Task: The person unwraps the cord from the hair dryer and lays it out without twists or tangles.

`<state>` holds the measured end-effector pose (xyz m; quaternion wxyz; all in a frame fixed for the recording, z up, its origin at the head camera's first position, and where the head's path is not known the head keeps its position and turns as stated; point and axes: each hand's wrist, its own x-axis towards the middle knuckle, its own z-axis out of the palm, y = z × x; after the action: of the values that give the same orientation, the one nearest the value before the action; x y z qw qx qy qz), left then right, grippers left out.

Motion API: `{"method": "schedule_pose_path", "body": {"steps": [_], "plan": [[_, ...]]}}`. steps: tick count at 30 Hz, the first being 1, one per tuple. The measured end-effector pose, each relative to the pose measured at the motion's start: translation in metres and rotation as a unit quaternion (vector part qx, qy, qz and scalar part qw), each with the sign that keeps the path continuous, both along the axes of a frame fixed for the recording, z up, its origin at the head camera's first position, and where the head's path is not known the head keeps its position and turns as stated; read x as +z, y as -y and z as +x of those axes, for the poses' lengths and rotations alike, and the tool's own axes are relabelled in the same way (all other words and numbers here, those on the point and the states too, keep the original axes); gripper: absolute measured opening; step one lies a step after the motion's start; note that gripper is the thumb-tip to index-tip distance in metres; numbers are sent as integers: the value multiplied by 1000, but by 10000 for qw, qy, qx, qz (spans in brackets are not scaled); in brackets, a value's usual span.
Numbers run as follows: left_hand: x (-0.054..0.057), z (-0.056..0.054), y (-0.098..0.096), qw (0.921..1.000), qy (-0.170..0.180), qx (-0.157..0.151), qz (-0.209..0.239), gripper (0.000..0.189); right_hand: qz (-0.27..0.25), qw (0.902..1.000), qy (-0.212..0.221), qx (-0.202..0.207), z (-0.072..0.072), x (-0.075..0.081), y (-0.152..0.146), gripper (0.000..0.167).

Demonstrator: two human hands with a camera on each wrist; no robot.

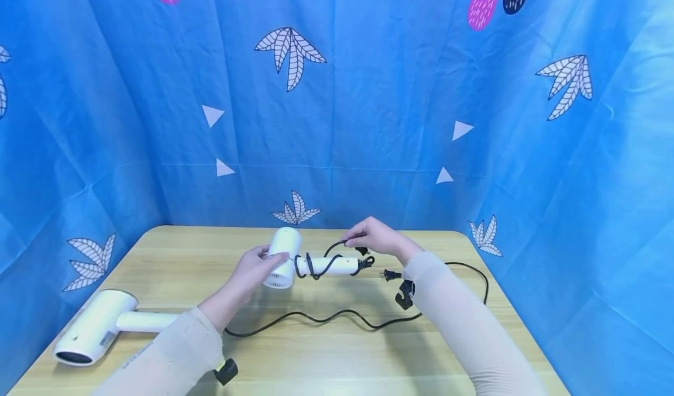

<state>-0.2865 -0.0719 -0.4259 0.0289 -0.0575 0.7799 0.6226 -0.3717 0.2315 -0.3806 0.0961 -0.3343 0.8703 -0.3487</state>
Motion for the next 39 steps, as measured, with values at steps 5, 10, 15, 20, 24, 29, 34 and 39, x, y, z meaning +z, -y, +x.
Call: {"method": "schedule_pose_path", "body": {"steps": [5,10,15,20,24,29,34,39], "plan": [[0,-1,1,9999,-10,26,105,73,-270,9988,375,-160,-4,-14,-5,22],[-2,0,3,9999,-33,65,130,72,-372,9969,660,-188,-4,-29,-8,23],[0,1,3,9999,-26,74,86,72,-527,9945,851,-322,2,-39,-10,23],[1,2,4,9999,-32,66,124,71,-602,9974,374,-164,10,-49,-12,30],[0,2,4,9999,-61,47,143,71,-721,9974,47,-64,15,-57,-12,33],[0,2,8,9997,-76,63,216,74,-796,9959,290,-306,22,-64,-10,7],[1,0,12,9997,-77,94,225,78,-631,9964,321,-462,30,-65,-10,10],[1,-1,14,9997,-77,121,222,78,-562,9964,480,-403,39,-65,-10,17]]}}
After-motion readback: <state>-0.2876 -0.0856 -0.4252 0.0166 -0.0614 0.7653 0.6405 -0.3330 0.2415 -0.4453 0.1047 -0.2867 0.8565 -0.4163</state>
